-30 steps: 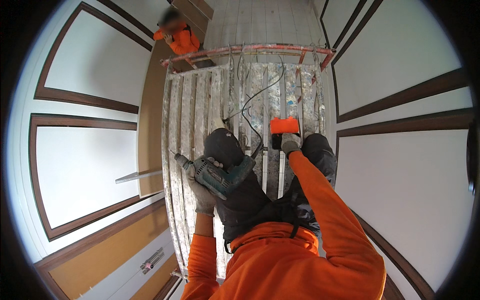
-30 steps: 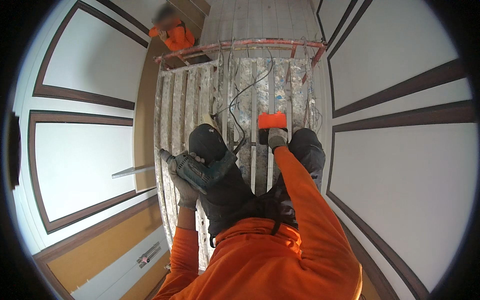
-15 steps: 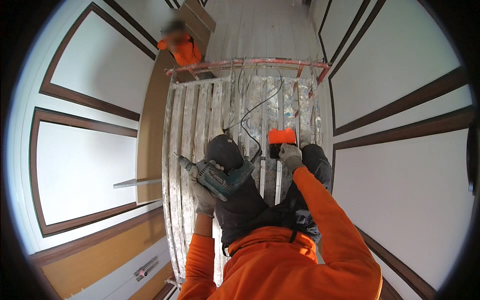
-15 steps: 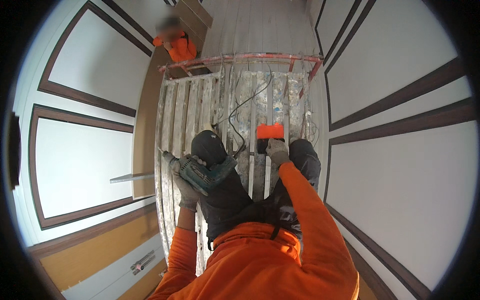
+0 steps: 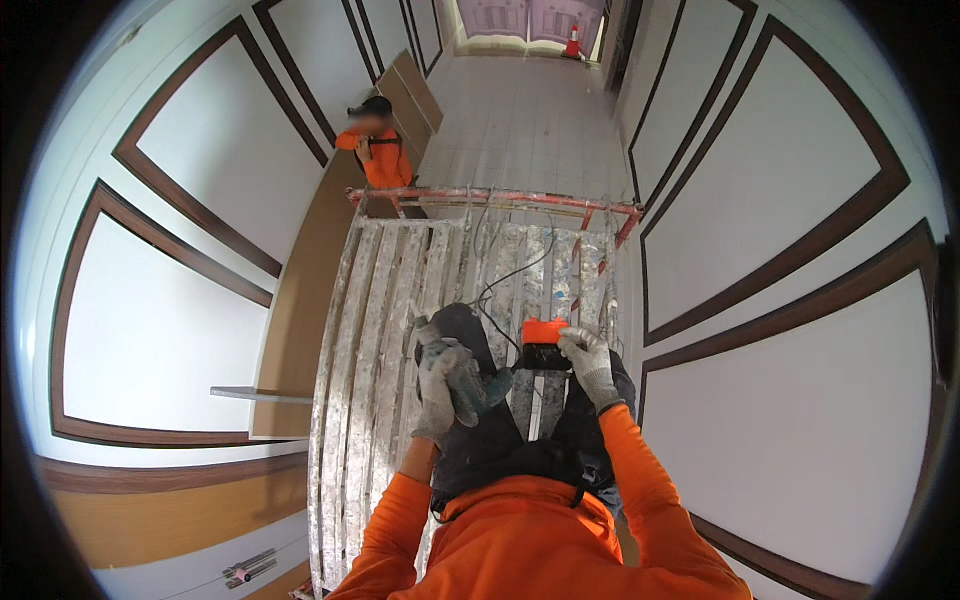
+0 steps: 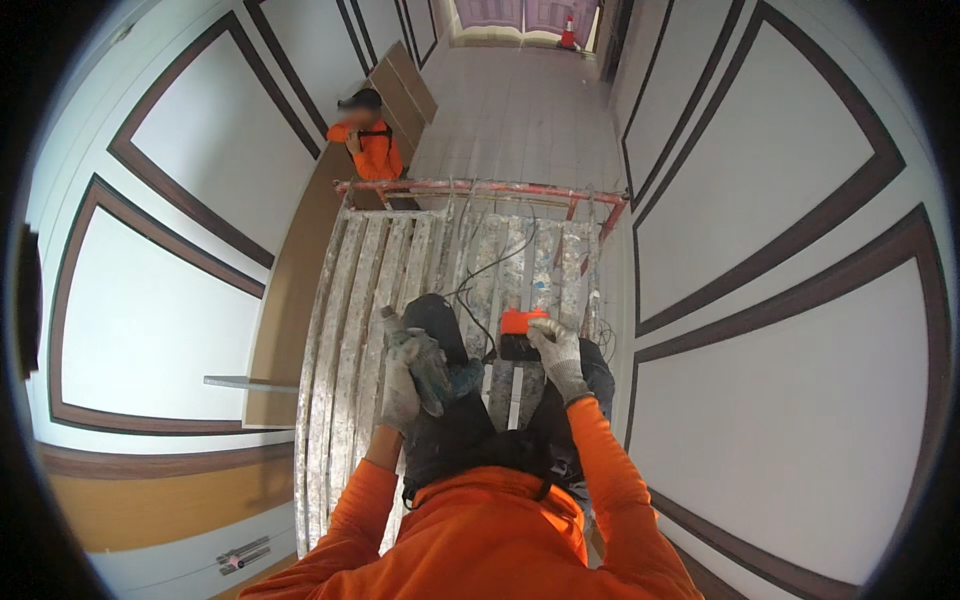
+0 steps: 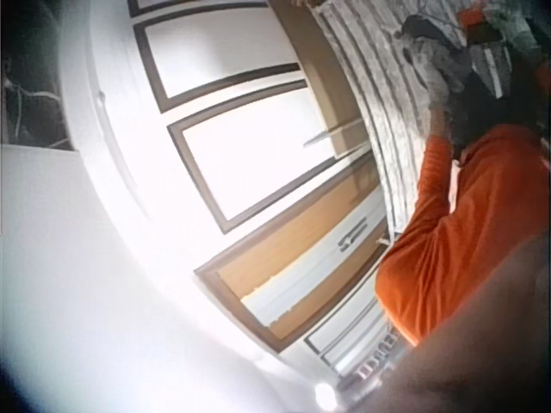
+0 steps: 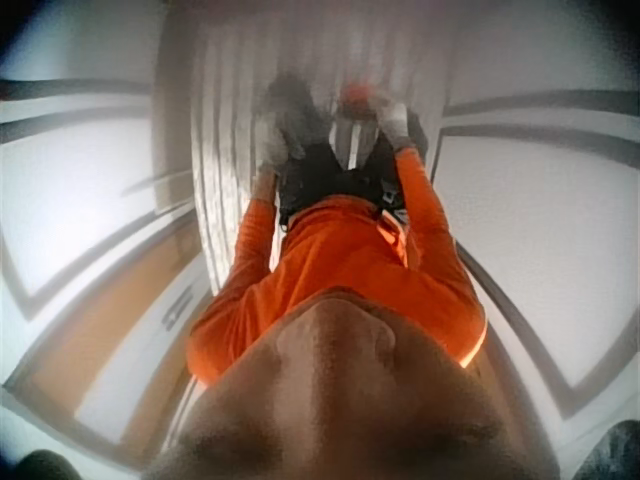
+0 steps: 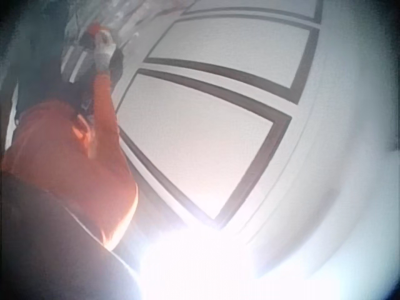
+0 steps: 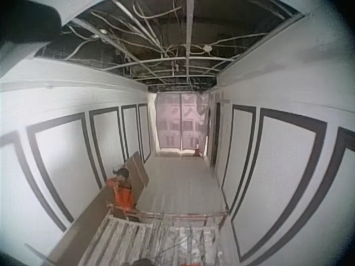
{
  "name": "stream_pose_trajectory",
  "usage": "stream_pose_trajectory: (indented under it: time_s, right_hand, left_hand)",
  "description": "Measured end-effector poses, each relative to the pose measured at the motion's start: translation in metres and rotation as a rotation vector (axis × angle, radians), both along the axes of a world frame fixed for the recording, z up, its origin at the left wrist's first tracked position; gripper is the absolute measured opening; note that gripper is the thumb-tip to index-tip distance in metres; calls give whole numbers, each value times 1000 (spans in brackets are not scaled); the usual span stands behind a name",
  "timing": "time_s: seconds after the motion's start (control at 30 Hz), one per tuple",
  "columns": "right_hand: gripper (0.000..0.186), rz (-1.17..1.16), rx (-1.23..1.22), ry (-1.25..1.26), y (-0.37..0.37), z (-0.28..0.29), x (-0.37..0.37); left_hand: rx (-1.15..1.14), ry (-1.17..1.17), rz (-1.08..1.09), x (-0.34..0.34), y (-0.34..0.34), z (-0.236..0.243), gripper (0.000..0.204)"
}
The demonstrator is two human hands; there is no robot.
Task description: The person uses a drill to make holes in the ceiling panels while standing on a mobile scaffolding platform. The person handles boards and tools to secure the ceiling structures.
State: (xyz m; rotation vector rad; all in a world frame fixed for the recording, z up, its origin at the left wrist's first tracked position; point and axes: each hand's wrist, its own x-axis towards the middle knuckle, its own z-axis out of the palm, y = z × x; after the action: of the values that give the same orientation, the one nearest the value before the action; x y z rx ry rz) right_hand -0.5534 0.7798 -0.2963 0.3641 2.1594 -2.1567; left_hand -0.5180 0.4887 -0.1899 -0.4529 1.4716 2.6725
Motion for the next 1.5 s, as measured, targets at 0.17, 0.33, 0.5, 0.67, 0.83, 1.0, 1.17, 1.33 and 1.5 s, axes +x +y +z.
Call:
stream_pose_trajectory:
  time_s: [0.17, 0.33, 0.5, 0.67, 0.83, 1.0, 1.17, 1.33, 1.5]
  right_hand:
    - [16, 75, -53, 140, -23, 127, 7]
    - [17, 132, -219, 259, -31, 202, 13]
    - [26, 184, -297, 382, -25, 239, 19]
    - [27, 197, -38, 463, -16, 238, 38]
    - [25, 203, -122, 299, -13, 214, 48]
    - [25, 163, -102, 241, -10, 215, 53]
    - [28, 181, -56, 224, 2, 227, 47]
    - [74, 301, -106, 296, 7, 216, 37]
    - [30, 187, -136, 332, 4, 244, 44]
  left_hand:
    - [-324, 82, -205, 27, 44, 13, 35]
    - [-488, 180, -421, 38, 77, 49, 48]
    - [-578, 206, -460, 33, 84, 72, 50]
    - [-601, 250, -490, 38, 83, 90, 47]
    - [-678, 181, -511, 45, 77, 44, 52]
    - [-631, 324, -403, 50, 92, 17, 50]
    - [-631, 354, -413, 26, 97, 33, 55]
    - [-620, 366, -433, 15, 97, 39, 59]
    - [-572, 411, -415, 14, 95, 43, 64]
